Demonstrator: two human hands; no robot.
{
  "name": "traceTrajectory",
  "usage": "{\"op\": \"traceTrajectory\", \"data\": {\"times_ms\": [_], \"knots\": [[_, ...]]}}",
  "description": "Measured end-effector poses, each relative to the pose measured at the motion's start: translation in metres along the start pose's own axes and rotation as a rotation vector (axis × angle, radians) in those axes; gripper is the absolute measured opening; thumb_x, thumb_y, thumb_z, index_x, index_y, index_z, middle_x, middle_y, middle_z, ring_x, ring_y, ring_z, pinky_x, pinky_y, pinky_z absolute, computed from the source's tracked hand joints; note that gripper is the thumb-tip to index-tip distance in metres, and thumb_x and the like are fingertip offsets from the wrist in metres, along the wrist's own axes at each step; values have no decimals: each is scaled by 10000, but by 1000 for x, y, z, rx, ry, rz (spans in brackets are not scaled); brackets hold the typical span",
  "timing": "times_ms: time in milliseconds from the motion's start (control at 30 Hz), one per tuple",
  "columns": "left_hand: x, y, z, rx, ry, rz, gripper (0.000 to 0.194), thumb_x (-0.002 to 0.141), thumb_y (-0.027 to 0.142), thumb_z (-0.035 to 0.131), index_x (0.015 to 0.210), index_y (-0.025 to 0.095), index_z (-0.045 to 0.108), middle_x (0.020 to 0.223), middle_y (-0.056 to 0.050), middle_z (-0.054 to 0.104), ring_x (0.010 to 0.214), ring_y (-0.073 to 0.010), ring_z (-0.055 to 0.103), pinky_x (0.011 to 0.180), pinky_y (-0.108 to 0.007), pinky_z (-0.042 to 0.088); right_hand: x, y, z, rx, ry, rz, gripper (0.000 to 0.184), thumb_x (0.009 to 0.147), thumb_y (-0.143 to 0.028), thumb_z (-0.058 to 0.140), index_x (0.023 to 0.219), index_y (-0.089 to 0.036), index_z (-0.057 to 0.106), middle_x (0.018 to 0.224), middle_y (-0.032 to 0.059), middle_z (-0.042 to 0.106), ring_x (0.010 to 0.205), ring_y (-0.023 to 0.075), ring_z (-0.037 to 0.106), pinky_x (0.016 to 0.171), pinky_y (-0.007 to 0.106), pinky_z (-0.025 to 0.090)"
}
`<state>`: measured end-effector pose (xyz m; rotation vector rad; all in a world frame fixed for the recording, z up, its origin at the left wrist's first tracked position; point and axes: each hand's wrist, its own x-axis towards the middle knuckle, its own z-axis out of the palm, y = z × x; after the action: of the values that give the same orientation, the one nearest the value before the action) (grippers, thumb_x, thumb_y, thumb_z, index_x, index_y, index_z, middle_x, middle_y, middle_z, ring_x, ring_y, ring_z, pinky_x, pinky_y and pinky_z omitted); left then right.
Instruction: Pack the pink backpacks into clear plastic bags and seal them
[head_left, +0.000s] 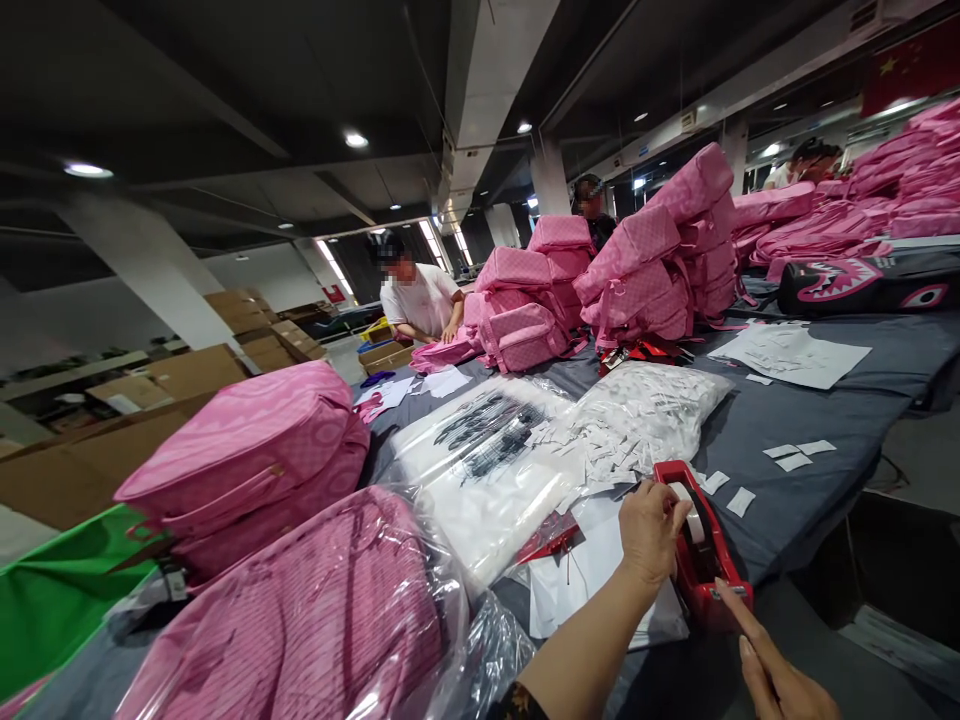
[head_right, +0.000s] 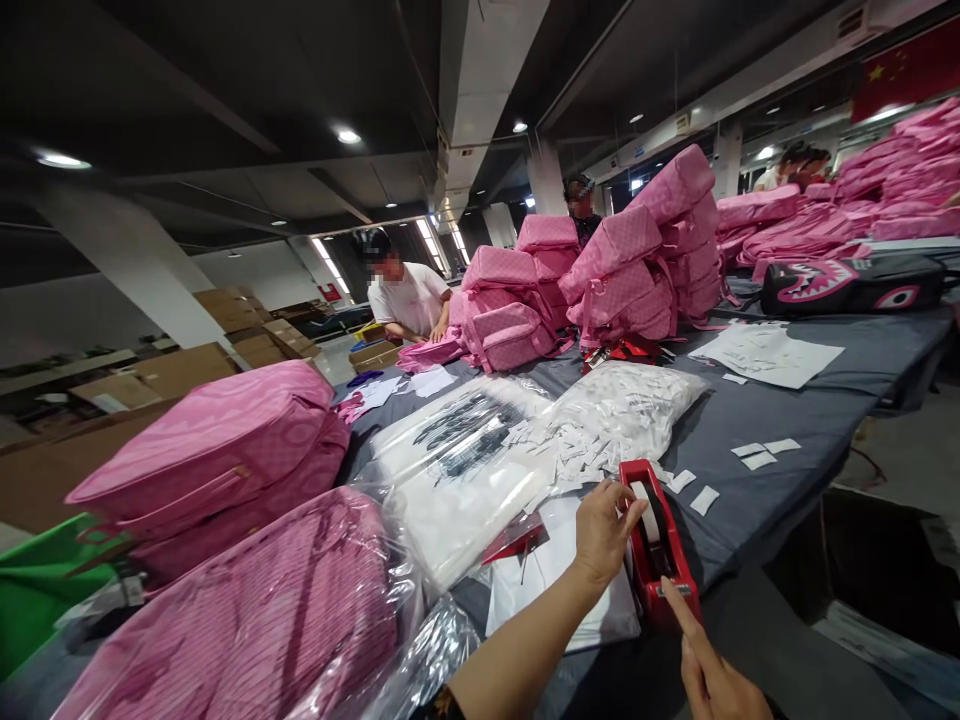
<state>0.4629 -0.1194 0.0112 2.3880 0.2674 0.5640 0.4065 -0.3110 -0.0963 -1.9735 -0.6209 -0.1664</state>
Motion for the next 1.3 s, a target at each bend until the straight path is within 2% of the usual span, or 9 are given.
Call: {"op": "traceTrajectory", "data": {"times_ms": [267, 500, 600, 733, 867, 1033, 1100, 1167, 1300], "knots": [[12, -2, -11, -128, -158, -192, 295, 854, 426, 768, 681, 193, 717, 680, -3, 694, 695, -171, 654, 621, -255, 399, -1, -3, 19, -27, 133, -1, 416, 1050, -413, 411, 1444, -337, 519, 1214, 50, 726, 776, 164, 755, 700, 216, 583], [14, -5, -22, 450, 130, 214, 376, 970, 332, 637, 1330, 233, 601, 1010, -75, 709, 817, -220, 695, 724, -318, 514, -2, -21, 32, -13, 228, 61, 428, 1004, -533, 440, 1342, -308, 574, 1177, 56, 737, 754, 212, 752, 605, 271, 557], [-11, -15, -27, 425, 224, 478, 272, 983, 164, 526, 1228, 206, 637, 956, -75, 717, 824, -203, 688, 749, -321, 528, -3, -17, 36, -5, 266, 120, 463, 1012, -535, 398, 1382, -304, 554, 1299, 55, 683, 887, 242, 753, 640, 297, 571], [-74, -31, -18, 214, 62, 803, 270, 962, 192, 509, 1196, 205, 643, 1092, -92, 758, 991, -212, 695, 902, -367, 526, -3, -4, 38, -24, 193, 105, 475, 960, -503, 464, 1375, -301, 578, 1278, 65, 693, 836, 277, 757, 592, 314, 585], [-106, -39, -7, 117, -41, 701, 475, 1003, 350, 507, 1448, 187, 480, 1399, -110, 651, 1331, -227, 560, 1114, -409, 433, -2, -8, 37, 28, 235, 98, 438, 980, -438, 451, 1385, -324, 573, 1329, 57, 667, 940, 268, 747, 717, 331, 599], [-95, -34, -3, 0, -209, 526, 535, 999, 375, 556, 1497, 230, 426, 1427, -77, 635, 1394, -211, 501, 1216, -446, 301, -5, -34, 35, 145, 260, 227, 462, 972, -493, 450, 1382, -316, 569, 1269, 44, 695, 1024, 241, 713, 826, 331, 562], [-90, -29, -4, -85, -242, 460, 483, 977, 322, 591, 1440, 230, 490, 1353, -68, 685, 1317, -205, 566, 1224, -451, 276, -8, -40, 33, 213, 253, 276, 529, 958, -576, 472, 1407, -307, 545, 932, 15, 735, 797, 206, 704, 705, 300, 548], [-87, -24, -6, -135, -263, 420, 459, 939, 279, 634, 1387, 237, 540, 1307, -58, 710, 1266, -205, 600, 1221, -460, 269, -12, -43, 30, 323, 245, 339, 676, 913, -669, 530, 1462, -281, 464, 610, -58, 579, 536, 170, 564, 515, 258, 471], [-83, -14, -16, -144, -297, 371, 397, 921, 216, 615, 1316, 263, 606, 1250, -40, 740, 1209, -202, 638, 1209, -478, 282, -18, -49, 25, 591, 350, 545, 797, 750, -757, 711, 1297, -245, 439, 511, -105, 484, 427, 125, 414, 399, 198, 349]]}}
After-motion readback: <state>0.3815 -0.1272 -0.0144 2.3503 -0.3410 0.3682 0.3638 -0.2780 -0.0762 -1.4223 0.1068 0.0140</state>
